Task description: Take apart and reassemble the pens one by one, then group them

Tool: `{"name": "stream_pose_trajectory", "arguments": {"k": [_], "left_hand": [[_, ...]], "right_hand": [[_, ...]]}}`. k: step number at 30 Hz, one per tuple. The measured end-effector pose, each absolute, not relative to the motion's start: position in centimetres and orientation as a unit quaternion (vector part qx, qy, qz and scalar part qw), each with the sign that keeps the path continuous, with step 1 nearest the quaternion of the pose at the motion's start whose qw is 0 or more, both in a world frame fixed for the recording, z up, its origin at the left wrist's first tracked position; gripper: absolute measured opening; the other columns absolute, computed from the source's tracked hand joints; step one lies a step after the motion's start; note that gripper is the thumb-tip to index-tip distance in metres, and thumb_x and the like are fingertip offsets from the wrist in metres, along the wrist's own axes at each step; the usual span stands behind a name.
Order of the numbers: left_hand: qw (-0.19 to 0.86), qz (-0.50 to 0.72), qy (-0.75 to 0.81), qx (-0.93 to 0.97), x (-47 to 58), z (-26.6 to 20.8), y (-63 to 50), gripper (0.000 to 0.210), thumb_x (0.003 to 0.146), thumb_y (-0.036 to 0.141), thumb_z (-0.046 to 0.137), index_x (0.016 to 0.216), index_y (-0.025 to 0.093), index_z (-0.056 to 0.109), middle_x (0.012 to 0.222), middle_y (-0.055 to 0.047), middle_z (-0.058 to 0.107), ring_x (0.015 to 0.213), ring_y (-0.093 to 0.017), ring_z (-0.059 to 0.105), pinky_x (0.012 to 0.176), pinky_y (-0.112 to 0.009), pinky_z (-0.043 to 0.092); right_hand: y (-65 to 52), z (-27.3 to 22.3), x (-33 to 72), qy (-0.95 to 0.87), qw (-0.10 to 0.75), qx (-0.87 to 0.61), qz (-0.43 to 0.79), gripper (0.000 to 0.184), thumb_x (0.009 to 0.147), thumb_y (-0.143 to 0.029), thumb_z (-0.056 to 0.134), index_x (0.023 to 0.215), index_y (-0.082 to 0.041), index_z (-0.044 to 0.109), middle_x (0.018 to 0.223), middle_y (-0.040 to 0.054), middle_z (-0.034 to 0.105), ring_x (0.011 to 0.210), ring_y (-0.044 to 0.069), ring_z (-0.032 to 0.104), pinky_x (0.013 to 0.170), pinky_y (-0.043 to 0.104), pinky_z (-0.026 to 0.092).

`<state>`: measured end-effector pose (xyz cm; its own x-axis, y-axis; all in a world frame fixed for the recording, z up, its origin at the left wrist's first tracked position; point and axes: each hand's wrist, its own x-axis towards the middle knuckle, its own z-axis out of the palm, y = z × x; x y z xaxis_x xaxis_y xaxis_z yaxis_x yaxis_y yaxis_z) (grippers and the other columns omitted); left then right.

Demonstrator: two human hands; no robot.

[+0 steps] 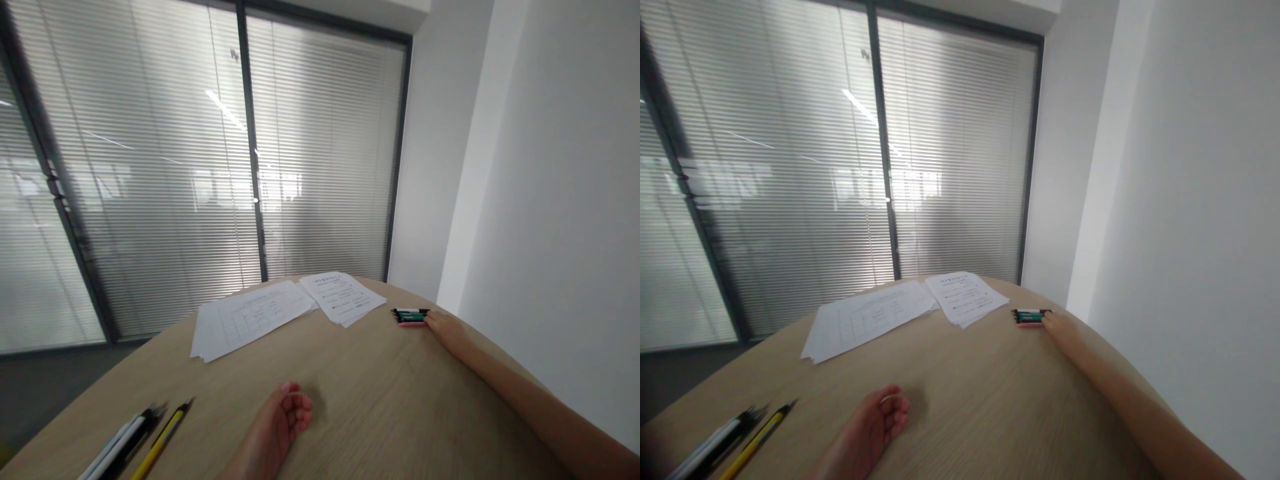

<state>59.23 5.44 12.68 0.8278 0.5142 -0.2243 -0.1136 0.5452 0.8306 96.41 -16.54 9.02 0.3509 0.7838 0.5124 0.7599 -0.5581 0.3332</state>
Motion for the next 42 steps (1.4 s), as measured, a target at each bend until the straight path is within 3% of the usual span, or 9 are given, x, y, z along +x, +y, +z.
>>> {"name": "stream_pose_trajectory", "arguments": {"k": [9,20,27,31,36,39,42], "left_hand": [[0.859,0.176,0.224,0.425,59.2,12.7,5.2,0.013,0.068,0.026,0.057,0.063,0.015,0.056,0.056,-0.002,0.06,0.052,-0.012,0.054,0.057,-0.023,0.039],[0.853,0.169,0.203,0.451,59.2,12.6,5.3,0.018,0.066,0.029,0.06,0.057,0.014,0.058,0.056,-0.001,0.06,0.052,-0.011,0.053,0.055,-0.021,0.038],[0.812,0.168,0.192,0.524,59.2,12.6,4.8,0.019,0.065,0.031,0.061,0.057,0.016,0.053,0.055,0.0,0.057,0.048,-0.01,0.049,0.05,-0.021,0.034],[0.664,0.117,0.178,0.717,58.3,14.0,4.7,0.015,0.065,0.026,0.058,0.053,0.018,0.053,0.048,0.002,0.051,0.044,-0.012,0.044,0.049,-0.023,0.032],[0.368,0.249,0.261,0.857,55.7,18.3,8.0,0.019,0.051,0.01,0.062,0.042,0.022,0.051,0.043,0.001,0.044,0.056,-0.022,0.051,0.069,-0.034,0.036],[0.163,0.231,0.376,0.883,53.5,20.5,11.6,0.017,0.054,0.017,0.06,0.044,0.02,0.047,0.048,-0.003,0.048,0.067,-0.031,0.055,0.074,-0.045,0.034],[0.05,0.152,0.414,0.896,51.5,21.0,14.6,0.025,0.056,0.027,0.06,0.041,0.019,0.042,0.052,-0.01,0.053,0.069,-0.037,0.056,0.069,-0.05,0.035]], "right_hand": [[-17.0,10.1,95.0,0.471,0.0,0.827,0.308,0.029,0.075,-0.001,0.036,0.084,-0.015,0.059,0.088,0.0099,0.063,0.082,0.021,0.057,0.07,0.03,0.043],[-11.4,14.0,89.0,0.474,-0.101,0.82,0.304,0.025,0.082,-0.016,0.035,0.092,-0.015,0.057,0.091,0.0107,0.061,0.086,0.021,0.055,0.075,0.032,0.041],[-9.7,13.0,79.8,0.589,-0.161,0.771,0.182,0.021,0.079,-0.015,0.042,0.093,-0.018,0.058,0.091,0.0052,0.06,0.087,0.015,0.054,0.078,0.025,0.042],[-9.6,12.6,74.6,0.642,-0.203,0.737,0.055,0.024,0.077,-0.017,0.048,0.099,-0.02,0.057,0.1,0.0054,0.058,0.093,0.016,0.05,0.082,0.029,0.039],[-9.6,12.0,73.0,0.663,-0.207,0.719,0.032,0.022,0.078,-0.017,0.047,0.096,-0.022,0.057,0.102,0.0051,0.056,0.096,0.018,0.048,0.085,0.034,0.036],[-9.5,11.8,73.4,0.661,-0.209,0.72,0.026,0.021,0.079,-0.018,0.045,0.096,-0.021,0.058,0.102,0.0061,0.057,0.096,0.019,0.048,0.085,0.034,0.036],[-9.5,11.7,73.4,0.66,-0.211,0.72,0.026,0.023,0.078,-0.016,0.046,0.097,-0.021,0.057,0.103,0.0059,0.057,0.096,0.019,0.048,0.085,0.034,0.036]]}}
